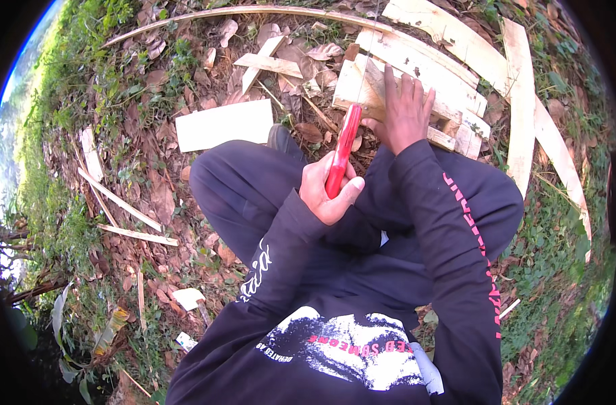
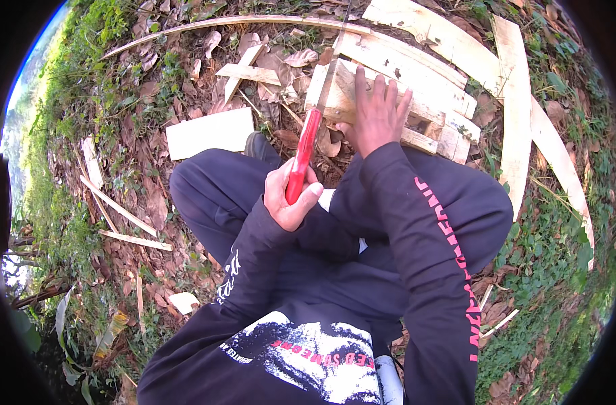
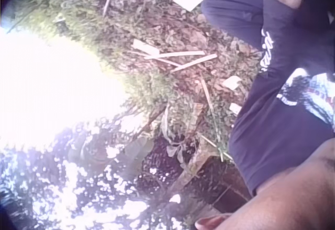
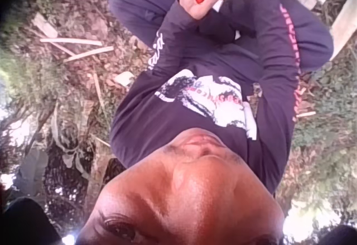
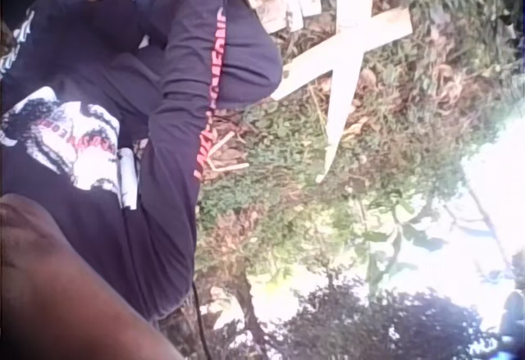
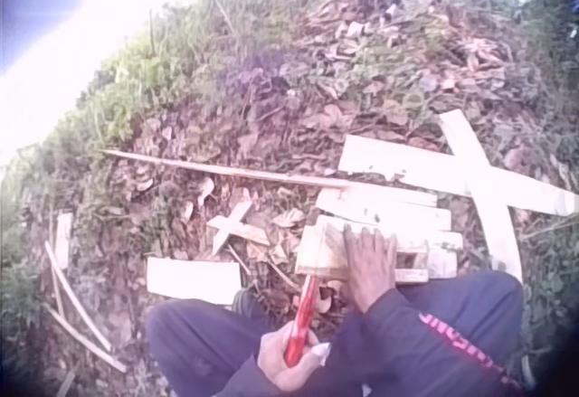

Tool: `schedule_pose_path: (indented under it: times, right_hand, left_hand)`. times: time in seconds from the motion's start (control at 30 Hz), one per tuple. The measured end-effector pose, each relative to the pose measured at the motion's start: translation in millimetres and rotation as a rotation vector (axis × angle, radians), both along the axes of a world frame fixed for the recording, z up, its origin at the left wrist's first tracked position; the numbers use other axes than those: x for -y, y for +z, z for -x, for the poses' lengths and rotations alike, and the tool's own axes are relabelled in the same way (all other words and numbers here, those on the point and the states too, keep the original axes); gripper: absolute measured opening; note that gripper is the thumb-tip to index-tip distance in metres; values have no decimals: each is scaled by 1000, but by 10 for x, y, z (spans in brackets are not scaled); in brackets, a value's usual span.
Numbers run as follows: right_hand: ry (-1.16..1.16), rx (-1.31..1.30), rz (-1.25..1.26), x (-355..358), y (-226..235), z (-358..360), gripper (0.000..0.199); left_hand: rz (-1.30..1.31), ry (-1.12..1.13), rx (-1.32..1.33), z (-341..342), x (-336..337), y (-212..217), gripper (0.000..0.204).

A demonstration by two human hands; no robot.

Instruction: The person sits on the ground and assembles small wooden pieces. They use a nail to join the pieces together and then use a red saw to cut a piece of wood.

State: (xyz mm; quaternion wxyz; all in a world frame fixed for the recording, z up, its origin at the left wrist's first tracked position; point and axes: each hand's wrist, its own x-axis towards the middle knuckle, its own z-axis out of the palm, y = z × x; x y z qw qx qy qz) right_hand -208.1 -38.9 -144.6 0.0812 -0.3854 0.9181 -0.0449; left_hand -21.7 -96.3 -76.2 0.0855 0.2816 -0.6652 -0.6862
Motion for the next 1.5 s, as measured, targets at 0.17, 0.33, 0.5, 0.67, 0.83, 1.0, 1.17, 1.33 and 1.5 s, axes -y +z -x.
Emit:
schedule_pose_path:
  times: [0.17, 0.33, 0.5, 0.67, 0.83, 1.0, 1.17, 1.33, 1.5]
  right_hand:
    - [-11, -44, 18, 112, -109, 19, 122]
    - [7, -36, 27, 131, -77, 12, 113]
    - [33, -88, 19, 135, -75, 44, 98]
    - [50, -74, 28, 142, -109, 64, 96]
    - [44, -87, -6, 144, -96, 44, 96]
    - [38, -69, -29, 194, -89, 67, 95]
    - [45, -99, -54, 175, -98, 73, 96]
    - [53, -104, 3, 182, -129, 71, 101]
    - [51, -82, -6, 190, -124, 94, 97]
  left_hand:
    - [161, 67, -61, 24, 32, -50, 16]
    - [175, 120, -56, 19, -3, -75, 23]
    - [115, 151, -61, 62, -56, -52, 34]
    - [99, 206, -104, -64, -165, -55, 32]
    - [27, 215, -101, 134, -57, -75, 31]
    - [74, 210, -127, 43, -129, -112, 31]
    - [92, 255, -167, -98, -223, -57, 31]
    - [63, 250, -145, 331, -9, -258, 34]
    - [73, 245, -158, -176, -272, -111, 33]
